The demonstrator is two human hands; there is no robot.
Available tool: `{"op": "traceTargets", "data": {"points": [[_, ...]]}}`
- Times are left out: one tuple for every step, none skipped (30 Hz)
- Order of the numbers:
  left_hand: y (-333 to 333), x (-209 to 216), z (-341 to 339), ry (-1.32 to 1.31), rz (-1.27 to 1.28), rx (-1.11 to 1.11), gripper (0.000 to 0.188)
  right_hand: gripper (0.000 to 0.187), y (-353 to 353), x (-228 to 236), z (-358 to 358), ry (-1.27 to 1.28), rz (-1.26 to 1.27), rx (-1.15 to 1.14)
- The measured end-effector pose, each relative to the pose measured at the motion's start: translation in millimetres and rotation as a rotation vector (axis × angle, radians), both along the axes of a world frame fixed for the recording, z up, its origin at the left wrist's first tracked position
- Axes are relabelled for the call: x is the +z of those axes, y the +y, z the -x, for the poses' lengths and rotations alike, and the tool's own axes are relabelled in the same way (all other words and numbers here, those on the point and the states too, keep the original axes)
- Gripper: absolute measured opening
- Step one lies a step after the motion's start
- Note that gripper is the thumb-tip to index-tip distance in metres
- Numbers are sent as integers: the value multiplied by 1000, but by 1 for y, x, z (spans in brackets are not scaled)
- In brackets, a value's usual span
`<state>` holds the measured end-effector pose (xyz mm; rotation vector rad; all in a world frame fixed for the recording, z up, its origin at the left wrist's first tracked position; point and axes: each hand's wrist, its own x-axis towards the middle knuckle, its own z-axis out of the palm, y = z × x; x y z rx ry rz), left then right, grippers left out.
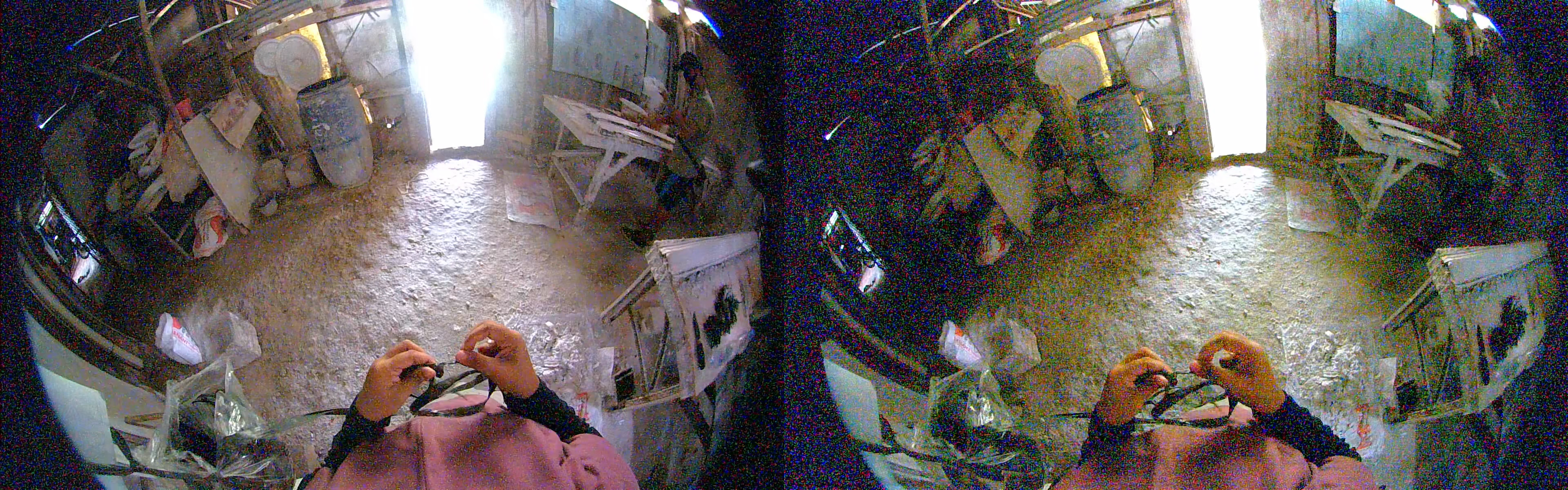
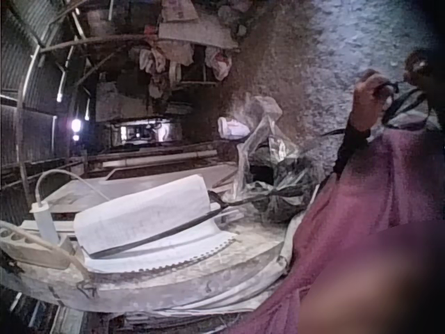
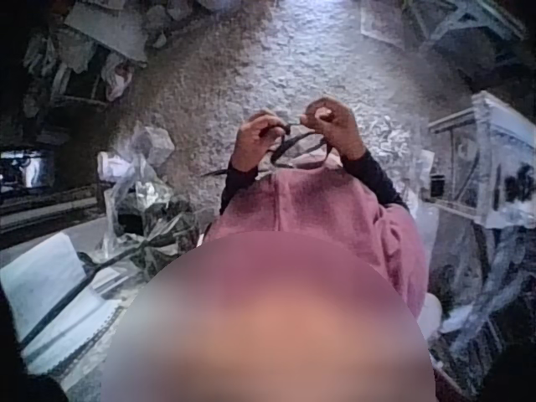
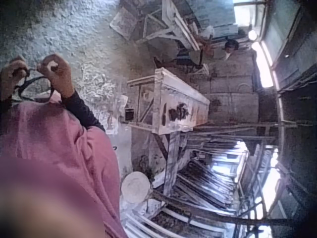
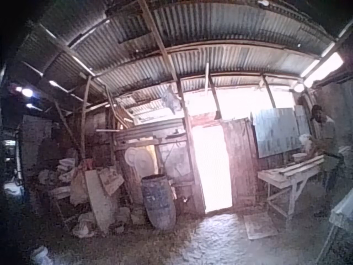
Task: The person sits on the floor and uses a knife to cut a long black strap into smaller pieces. They repeatedly pull, align, and slice the strap, accumulating cut pieces on the table.
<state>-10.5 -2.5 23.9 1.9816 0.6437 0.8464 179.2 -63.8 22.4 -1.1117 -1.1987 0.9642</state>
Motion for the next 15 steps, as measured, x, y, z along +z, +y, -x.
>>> {"op": "traceTargets", "data": {"points": [[1,0,0,2,2,4,16,12,1,1,-2,-165,-118,-27],[1,0,1,-9,10,-7,16,11,2,2,-4,-333,-241,-66],[2,-1,1,-15,22,-10,17,11,2,3,-4,-377,-243,-78],[2,-1,1,-22,33,-12,17,10,2,3,-5,-378,-257,-49],[3,-1,1,-33,61,-21,17,9,2,3,-6,-388,-250,-29],[3,-1,2,-46,87,-27,17,8,2,3,-6,-418,-235,-9],[3,-1,2,-58,106,-28,17,8,2,3,-6,-395,-224,-6],[2,0,2,-63,139,-28,17,8,2,3,-4,-390,-203,-2],[2,0,2,-67,167,-24,17,8,3,3,-3,-393,-194,1],[2,0,2,-73,177,-15,16,10,3,3,-3,-380,-209,-7],[2,1,2,-59,164,-3,17,12,4,4,-1,-374,-235,-15],[1,1,2,-46,133,14,17,13,5,5,0,-365,-278,-37],[1,1,1,-25,97,38,17,16,4,6,2,-348,-262,-76],[1,1,1,-18,101,62,17,20,2,7,5,-328,-262,-130],[1,1,1,-3,101,91,17,24,2,8,6,-332,-258,-175]]}}
